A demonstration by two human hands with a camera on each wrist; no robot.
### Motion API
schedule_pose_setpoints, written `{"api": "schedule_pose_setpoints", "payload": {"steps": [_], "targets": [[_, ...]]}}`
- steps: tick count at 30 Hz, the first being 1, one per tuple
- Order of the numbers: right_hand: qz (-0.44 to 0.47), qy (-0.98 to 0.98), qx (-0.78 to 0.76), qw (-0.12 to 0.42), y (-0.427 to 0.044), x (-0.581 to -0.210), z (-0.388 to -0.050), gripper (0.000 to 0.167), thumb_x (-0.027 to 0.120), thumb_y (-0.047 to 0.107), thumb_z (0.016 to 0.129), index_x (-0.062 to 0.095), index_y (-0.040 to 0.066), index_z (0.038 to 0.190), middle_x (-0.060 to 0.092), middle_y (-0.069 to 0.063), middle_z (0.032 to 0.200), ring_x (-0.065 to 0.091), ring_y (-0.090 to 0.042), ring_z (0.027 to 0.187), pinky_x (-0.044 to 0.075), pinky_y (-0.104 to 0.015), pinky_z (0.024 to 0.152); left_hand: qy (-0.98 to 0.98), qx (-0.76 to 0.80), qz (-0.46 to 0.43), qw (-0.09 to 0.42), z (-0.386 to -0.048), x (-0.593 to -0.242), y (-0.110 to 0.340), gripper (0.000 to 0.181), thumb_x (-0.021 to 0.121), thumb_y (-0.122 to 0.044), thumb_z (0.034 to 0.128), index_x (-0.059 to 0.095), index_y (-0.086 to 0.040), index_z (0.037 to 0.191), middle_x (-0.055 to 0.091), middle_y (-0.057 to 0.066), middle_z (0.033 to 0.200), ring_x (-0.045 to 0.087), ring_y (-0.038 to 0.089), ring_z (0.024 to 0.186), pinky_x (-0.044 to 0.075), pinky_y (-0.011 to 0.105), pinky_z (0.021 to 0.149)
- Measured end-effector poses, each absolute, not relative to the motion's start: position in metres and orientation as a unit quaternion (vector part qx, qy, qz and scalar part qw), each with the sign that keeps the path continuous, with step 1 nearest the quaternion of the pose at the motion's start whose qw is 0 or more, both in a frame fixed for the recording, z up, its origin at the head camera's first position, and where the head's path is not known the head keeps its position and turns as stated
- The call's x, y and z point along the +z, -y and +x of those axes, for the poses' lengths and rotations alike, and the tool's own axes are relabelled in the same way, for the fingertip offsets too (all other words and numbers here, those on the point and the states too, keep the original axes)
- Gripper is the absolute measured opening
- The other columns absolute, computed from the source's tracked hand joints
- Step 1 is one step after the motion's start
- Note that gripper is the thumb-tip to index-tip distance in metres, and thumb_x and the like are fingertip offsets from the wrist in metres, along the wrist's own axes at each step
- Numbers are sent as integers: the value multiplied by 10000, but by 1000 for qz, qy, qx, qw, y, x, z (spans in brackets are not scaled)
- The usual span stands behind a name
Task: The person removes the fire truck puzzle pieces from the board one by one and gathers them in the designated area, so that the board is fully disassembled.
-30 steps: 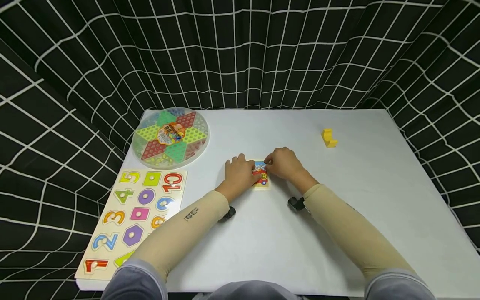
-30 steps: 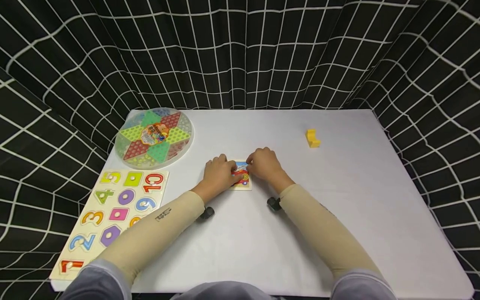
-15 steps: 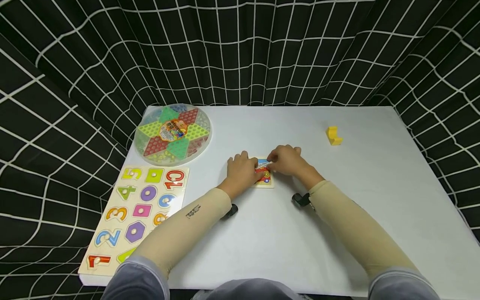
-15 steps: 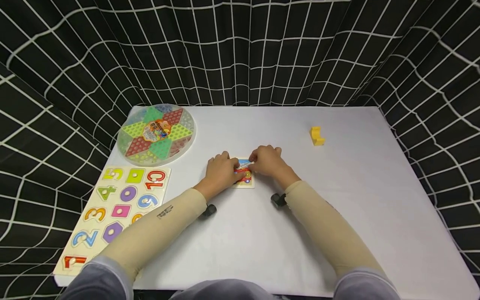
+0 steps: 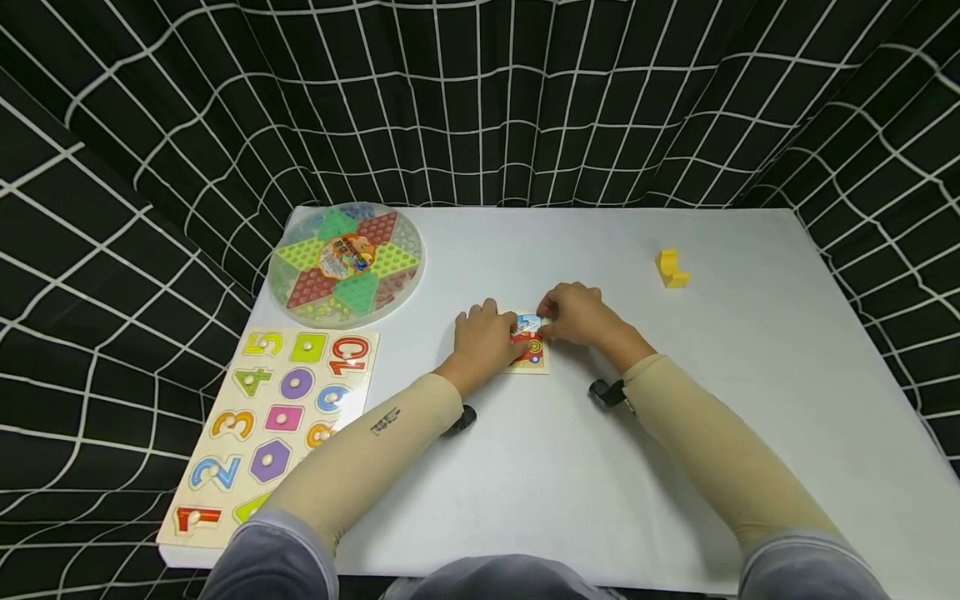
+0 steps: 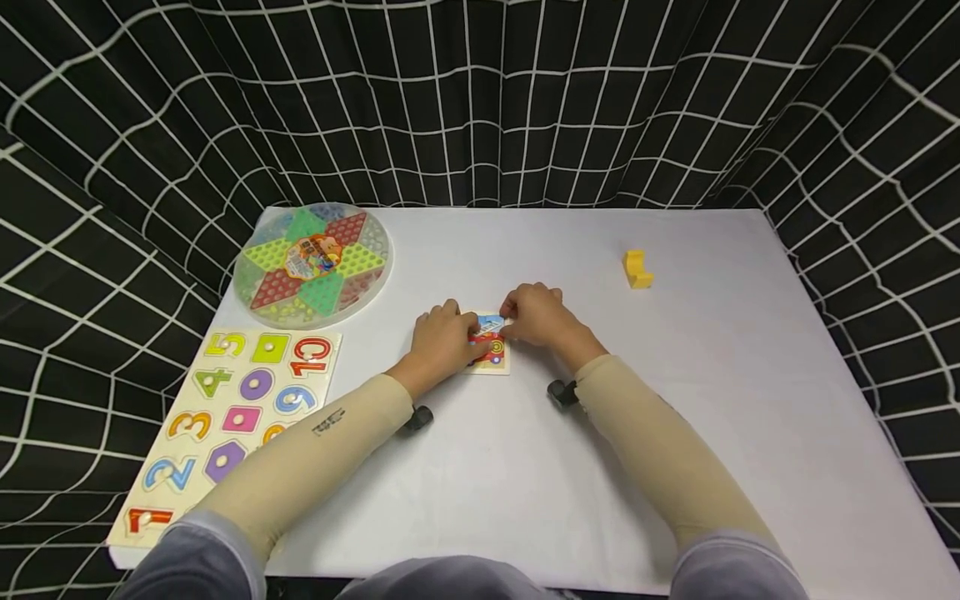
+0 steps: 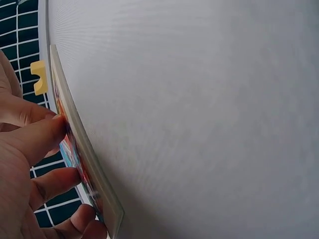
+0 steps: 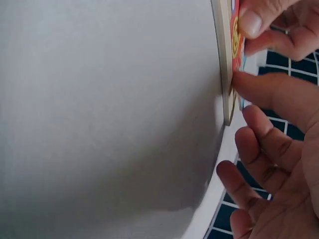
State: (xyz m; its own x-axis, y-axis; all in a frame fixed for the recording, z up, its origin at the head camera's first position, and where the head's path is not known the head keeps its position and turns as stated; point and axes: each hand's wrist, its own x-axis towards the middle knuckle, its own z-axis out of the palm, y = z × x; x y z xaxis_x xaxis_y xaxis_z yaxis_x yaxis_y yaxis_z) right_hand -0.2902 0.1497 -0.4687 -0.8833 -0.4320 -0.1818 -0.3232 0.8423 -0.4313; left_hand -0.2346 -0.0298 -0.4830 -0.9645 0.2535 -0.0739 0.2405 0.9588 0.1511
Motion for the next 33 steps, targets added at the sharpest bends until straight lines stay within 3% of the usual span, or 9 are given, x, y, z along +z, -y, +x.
{"api": "schedule_pose_setpoints", "payload": {"steps": [8, 14, 20, 28, 33], "targets": [[-211, -949, -202, 120, -168, -466, -296, 269, 836, 251, 723, 710, 125, 924, 651, 6, 929, 528, -251, 964, 256, -506, 896, -988, 79, 122, 47, -234, -484, 29, 431, 674, -580, 852, 687, -223, 1094, 483, 22, 943, 474, 219, 833, 381, 405, 762], [-178, -953, -217, 115, -248, -464, -302, 275, 826, 247, 733, 717, 93, 933, 666, -21, 909, 509, -263, 926, 231, -517, 864, -987, 86, 126, 48, -234, -485, 29, 441, 667, -575, 858, 689, -218, 1117, 487, 19, 942, 476, 216, 841, 381, 395, 760], [-113, -959, -231, 120, -315, -468, -305, 278, 788, 261, 806, 691, 72, 984, 682, -67, 951, 522, -290, 961, 213, -541, 932, -987, 94, 124, 42, -234, -483, 33, 432, 667, -573, 861, 690, -210, 1095, 494, 26, 958, 478, 225, 844, 388, 397, 786], [-112, -956, -235, 134, -321, -472, -307, 341, 809, 259, 798, 685, 68, 1051, 669, -80, 990, 528, -281, 966, 223, -495, 887, -982, 135, 128, 42, -230, -484, 37, 449, 696, -539, 854, 701, -185, 1130, 491, 22, 974, 445, 205, 834, 385, 350, 767], [-129, -954, -247, 114, -303, -462, -302, 363, 799, 272, 816, 675, 70, 1092, 653, -89, 1019, 529, -267, 982, 237, -498, 917, -977, 178, 112, 45, -227, -485, 39, 489, 738, -491, 843, 671, -130, 1166, 497, 48, 1024, 445, 218, 894, 409, 349, 772]]}}
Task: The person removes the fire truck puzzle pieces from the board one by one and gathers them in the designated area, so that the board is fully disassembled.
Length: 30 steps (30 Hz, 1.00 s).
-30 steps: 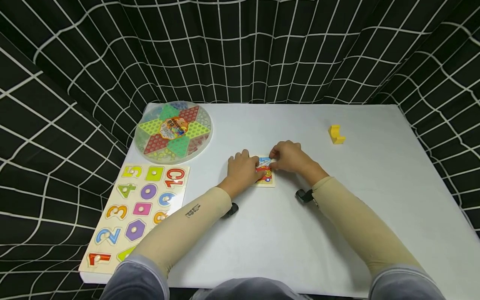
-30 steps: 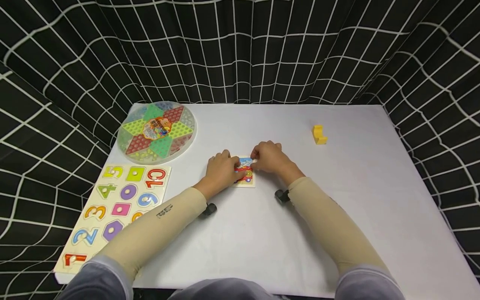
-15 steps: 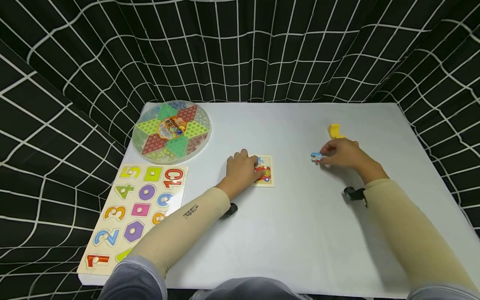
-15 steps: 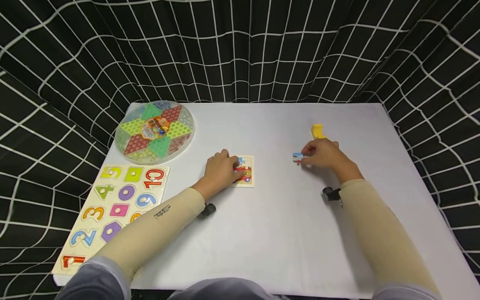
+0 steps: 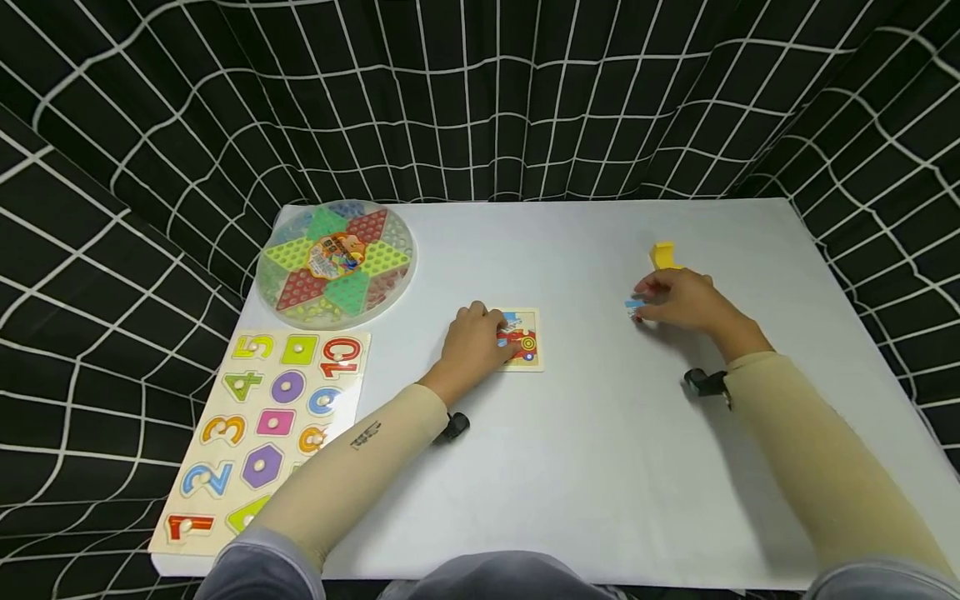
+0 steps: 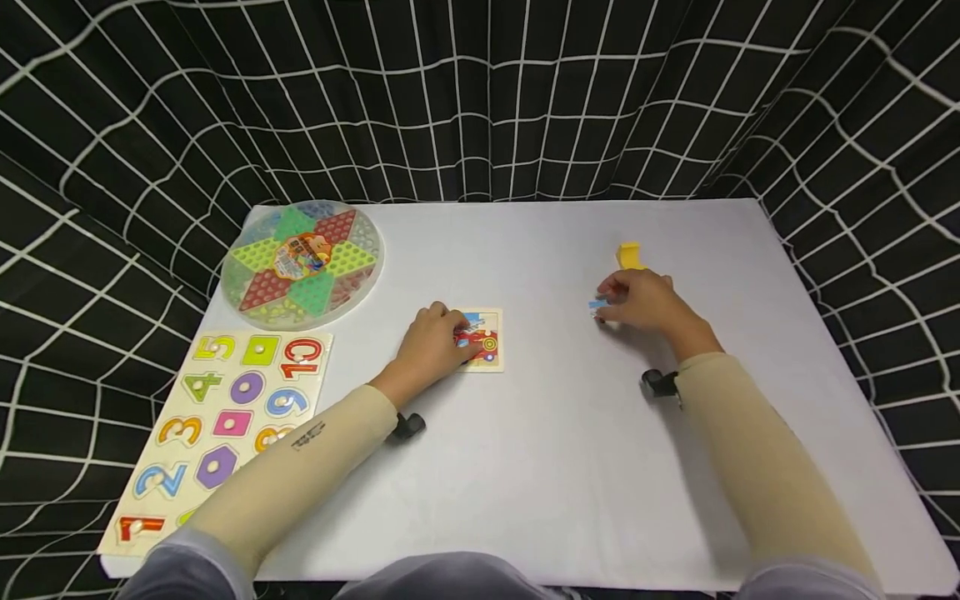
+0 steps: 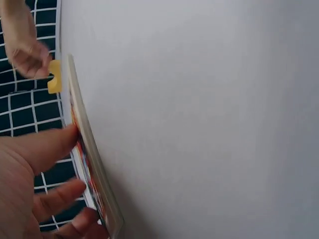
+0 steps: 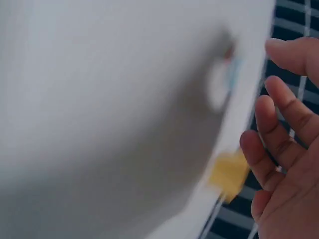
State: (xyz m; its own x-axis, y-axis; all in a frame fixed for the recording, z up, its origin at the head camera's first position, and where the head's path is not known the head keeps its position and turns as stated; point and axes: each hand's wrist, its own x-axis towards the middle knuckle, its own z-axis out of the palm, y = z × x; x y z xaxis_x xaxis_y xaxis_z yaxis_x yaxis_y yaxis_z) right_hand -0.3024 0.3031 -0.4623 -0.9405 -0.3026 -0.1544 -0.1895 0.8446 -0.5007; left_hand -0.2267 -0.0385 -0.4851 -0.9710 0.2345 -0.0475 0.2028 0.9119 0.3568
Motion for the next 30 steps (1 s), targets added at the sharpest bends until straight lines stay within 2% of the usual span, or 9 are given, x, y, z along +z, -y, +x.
{"api": "schedule_pose_setpoints", "payload": {"steps": [5, 7, 12, 22, 30], "targets": [[-222, -940, -239, 96, -237, -451, -298, 248, 773, 248, 849, 718, 82, 1024, 657, -42, 940, 573, -232, 915, 325, -490, 891, -984, 165, 68, 31, -222, -483, 43, 590, 736, -552, 813, 654, -75, 1149, 495, 81, 1018, 482, 246, 910, 424, 382, 782], [-254, -937, -219, 99, -208, -452, -296, 190, 767, 237, 856, 742, 103, 989, 663, -1, 893, 582, -196, 871, 323, -472, 859, -984, 164, 59, 28, -221, -483, 45, 558, 729, -538, 824, 651, -73, 1122, 495, 80, 992, 498, 247, 893, 422, 392, 773], [-265, -941, -176, 118, -154, -459, -294, 135, 764, 247, 862, 759, 131, 930, 658, 40, 848, 579, -164, 827, 302, -452, 834, -981, 185, 49, 37, -226, -484, 49, 396, 711, -476, 863, 632, -135, 1047, 504, 36, 927, 525, 220, 833, 406, 394, 747], [-247, -952, -139, 116, -130, -469, -293, 107, 741, 244, 865, 717, 170, 791, 639, 64, 733, 567, -192, 773, 293, -454, 836, -986, 148, 46, 59, -232, -484, 49, 397, 685, -521, 866, 583, -185, 1050, 491, 29, 901, 527, 213, 775, 390, 387, 711], [-257, -952, -129, 107, -122, -467, -296, 132, 760, 265, 791, 675, 188, 726, 605, 62, 706, 543, -182, 749, 292, -451, 820, -986, 147, 41, 72, -230, -482, 53, 411, 697, -515, 860, 594, -182, 1077, 500, 33, 925, 541, 225, 785, 399, 397, 726]]}}
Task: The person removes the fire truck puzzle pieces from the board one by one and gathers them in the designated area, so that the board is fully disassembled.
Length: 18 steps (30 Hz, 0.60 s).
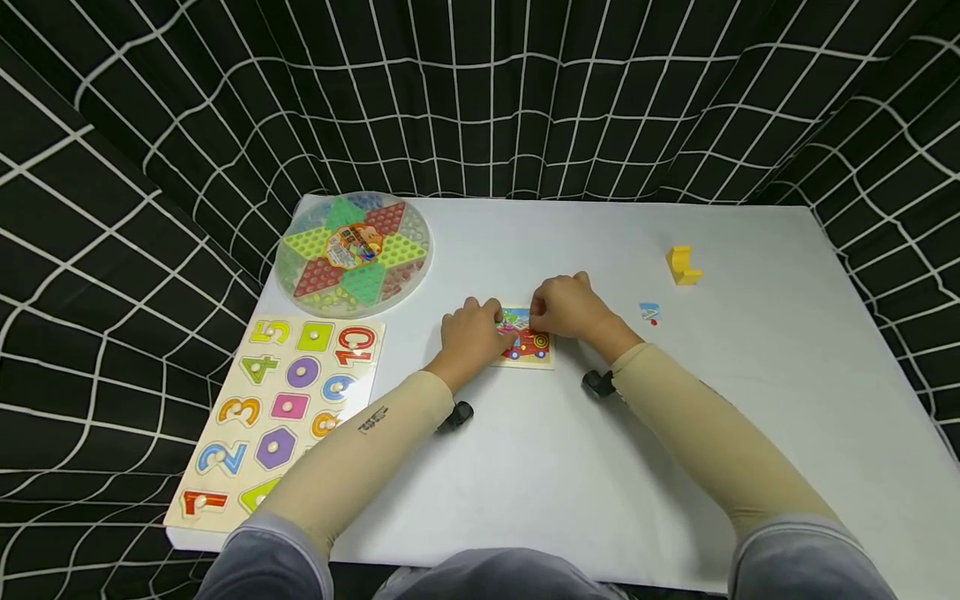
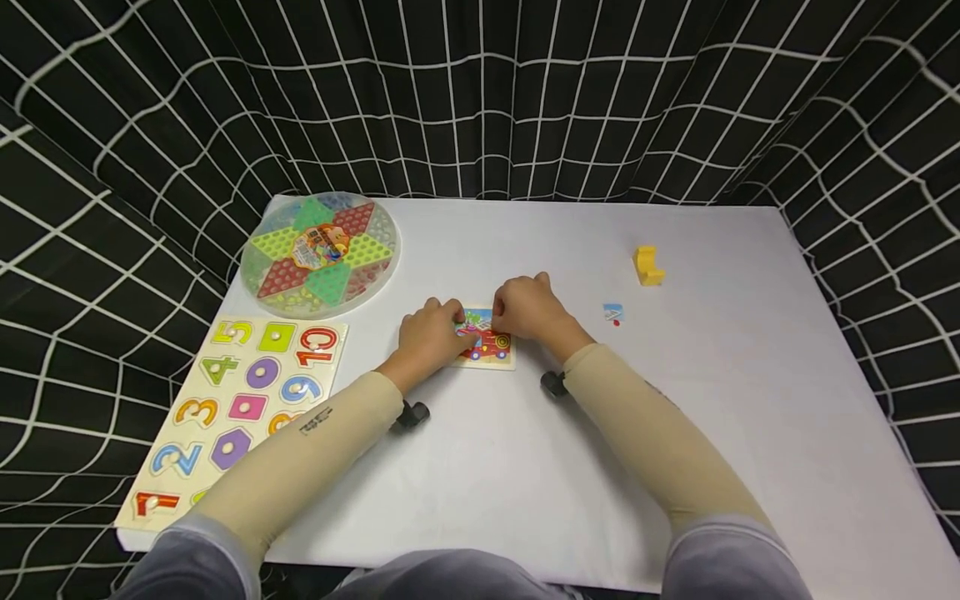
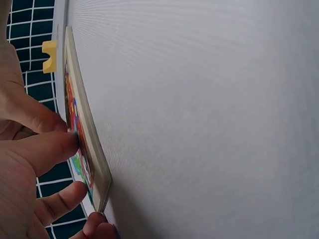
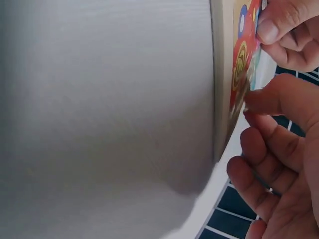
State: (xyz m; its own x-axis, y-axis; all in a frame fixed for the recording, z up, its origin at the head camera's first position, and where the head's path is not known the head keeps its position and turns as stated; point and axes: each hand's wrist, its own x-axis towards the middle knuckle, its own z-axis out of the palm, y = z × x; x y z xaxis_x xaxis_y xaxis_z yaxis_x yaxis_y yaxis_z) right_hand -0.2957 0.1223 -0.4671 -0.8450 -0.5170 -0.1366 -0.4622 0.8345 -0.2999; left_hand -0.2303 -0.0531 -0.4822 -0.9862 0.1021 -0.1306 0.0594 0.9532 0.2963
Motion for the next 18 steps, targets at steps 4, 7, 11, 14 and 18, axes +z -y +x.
{"api": "schedule_pose_setpoints", "payload": {"steps": [4, 7, 11, 14, 18], "targets": [[-256, -953, -129, 97, -126, -463, -296, 149, 771, 281, 761, 661, 192, 714, 594, 62, 699, 531, -170, 737, 289, -432, 809, -986, 145, 42, 69, -231, -483, 51, 412, 696, -524, 858, 592, -187, 1071, 495, 30, 913, 541, 226, 778, 398, 398, 722], [-252, -952, -149, 93, -140, -458, -295, 148, 780, 272, 760, 675, 170, 745, 602, 51, 714, 533, -174, 736, 282, -434, 811, -986, 145, 43, 70, -232, -485, 50, 422, 693, -537, 856, 595, -191, 1077, 495, 30, 916, 545, 229, 784, 398, 399, 724], [-228, -951, -189, 92, -182, -458, -297, 124, 772, 220, 772, 693, 128, 795, 617, 21, 735, 534, -189, 728, 285, -425, 802, -986, 142, 48, 73, -232, -486, 50, 442, 681, -551, 858, 599, -190, 1100, 502, 33, 935, 554, 235, 798, 401, 396, 732], [-194, -953, -210, 104, -220, -463, -302, 111, 759, 179, 791, 698, 98, 835, 628, -4, 756, 533, -194, 714, 370, -375, 754, -986, 139, 50, 72, -232, -486, 51, 443, 675, -550, 863, 599, -185, 1103, 503, 33, 937, 555, 233, 795, 400, 394, 732], [-159, -951, -228, 132, -257, -471, -307, 131, 750, 159, 821, 698, 62, 892, 644, -37, 797, 540, -200, 705, 452, -326, 619, -987, 137, 50, 72, -232, -485, 53, 435, 678, -539, 867, 598, -181, 1101, 499, 32, 934, 552, 229, 786, 396, 391, 732]]}}
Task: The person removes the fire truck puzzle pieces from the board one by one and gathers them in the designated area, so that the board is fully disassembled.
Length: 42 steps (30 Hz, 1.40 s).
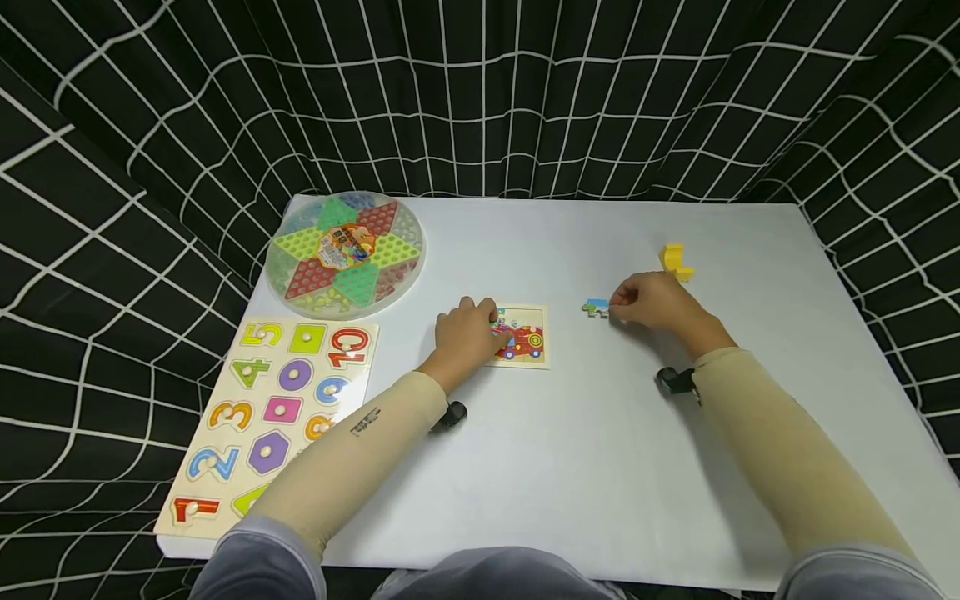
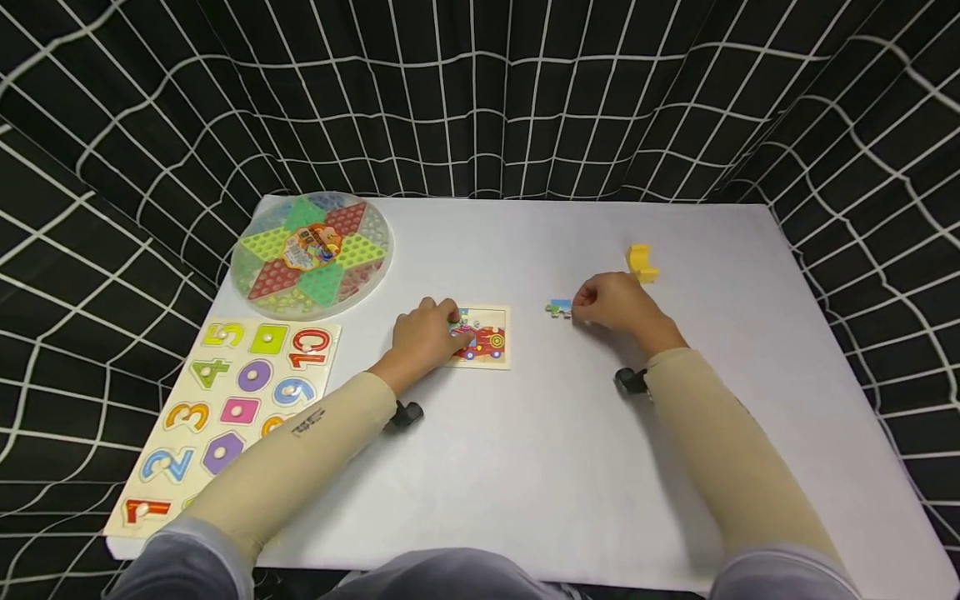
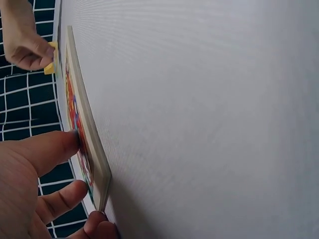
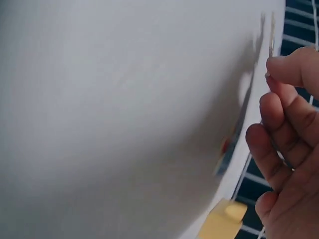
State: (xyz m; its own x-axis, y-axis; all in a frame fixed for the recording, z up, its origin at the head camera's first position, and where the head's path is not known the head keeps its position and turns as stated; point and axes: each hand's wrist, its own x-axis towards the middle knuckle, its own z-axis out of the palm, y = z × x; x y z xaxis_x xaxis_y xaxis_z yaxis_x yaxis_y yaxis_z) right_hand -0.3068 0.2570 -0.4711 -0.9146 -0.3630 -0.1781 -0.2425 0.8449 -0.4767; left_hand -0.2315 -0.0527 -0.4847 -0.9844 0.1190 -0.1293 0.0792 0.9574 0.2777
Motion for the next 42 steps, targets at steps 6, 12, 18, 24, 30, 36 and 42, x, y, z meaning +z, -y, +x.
{"api": "schedule_pose_setpoints", "payload": {"steps": [6, 12, 18, 24, 30, 36, 42], "targets": [[-159, -947, -233, 151, -271, -478, -311, 135, 757, 167, 833, 710, 52, 887, 652, -40, 811, 540, -206, 733, 452, -312, 616, -985, 147, 53, 76, -229, -486, 58, 444, 669, -539, 874, 600, -173, 1117, 505, 37, 953, 551, 232, 812, 398, 397, 745], [-178, -952, -215, 126, -267, -477, -315, 93, 776, 163, 821, 725, 88, 841, 646, -26, 827, 547, -206, 756, 429, -345, 685, -982, 166, 58, 66, -223, -487, 64, 422, 696, -480, 869, 625, -157, 1132, 510, 41, 971, 527, 227, 841, 412, 385, 754], [-205, -952, -207, 91, -232, -468, -312, 140, 789, 211, 825, 727, 99, 881, 640, -18, 823, 538, -210, 789, 423, -380, 710, -984, 164, 63, 32, -214, -483, 67, 330, 738, -421, 838, 749, -186, 1069, 550, 24, 908, 546, 215, 799, 438, 387, 686], [-274, -944, -155, 102, -158, -471, -305, 149, 767, 275, 855, 745, 145, 923, 638, 38, 816, 540, -175, 811, 366, -428, 830, -987, 142, 67, 31, -213, -483, 66, 274, 737, -480, 838, 792, -254, 984, 559, 10, 878, 560, 208, 788, 447, 393, 670], [-287, -941, -145, 109, -111, -473, -300, 147, 751, 266, 867, 748, 147, 953, 624, 40, 799, 545, -162, 779, 396, -419, 853, -986, 142, 75, 41, -214, -484, 61, 241, 736, -477, 844, 791, -264, 942, 597, 3, 879, 593, 192, 781, 473, 378, 648], [-283, -944, -142, 97, -100, -473, -301, 143, 736, 247, 875, 770, 134, 955, 655, 25, 843, 570, -170, 799, 432, -388, 877, -986, 144, 74, 45, -214, -483, 61, 236, 731, -467, 853, 792, -278, 981, 638, -4, 913, 620, 180, 818, 484, 368, 658], [-322, -938, -110, 62, -95, -474, -304, 171, 732, 282, 848, 796, 141, 922, 707, 26, 870, 608, -179, 857, 425, -400, 910, -987, 133, 78, 32, -214, -481, 64, 204, 743, -464, 844, 777, -263, 837, 608, -21, 804, 600, 158, 732, 465, 354, 587]]}}
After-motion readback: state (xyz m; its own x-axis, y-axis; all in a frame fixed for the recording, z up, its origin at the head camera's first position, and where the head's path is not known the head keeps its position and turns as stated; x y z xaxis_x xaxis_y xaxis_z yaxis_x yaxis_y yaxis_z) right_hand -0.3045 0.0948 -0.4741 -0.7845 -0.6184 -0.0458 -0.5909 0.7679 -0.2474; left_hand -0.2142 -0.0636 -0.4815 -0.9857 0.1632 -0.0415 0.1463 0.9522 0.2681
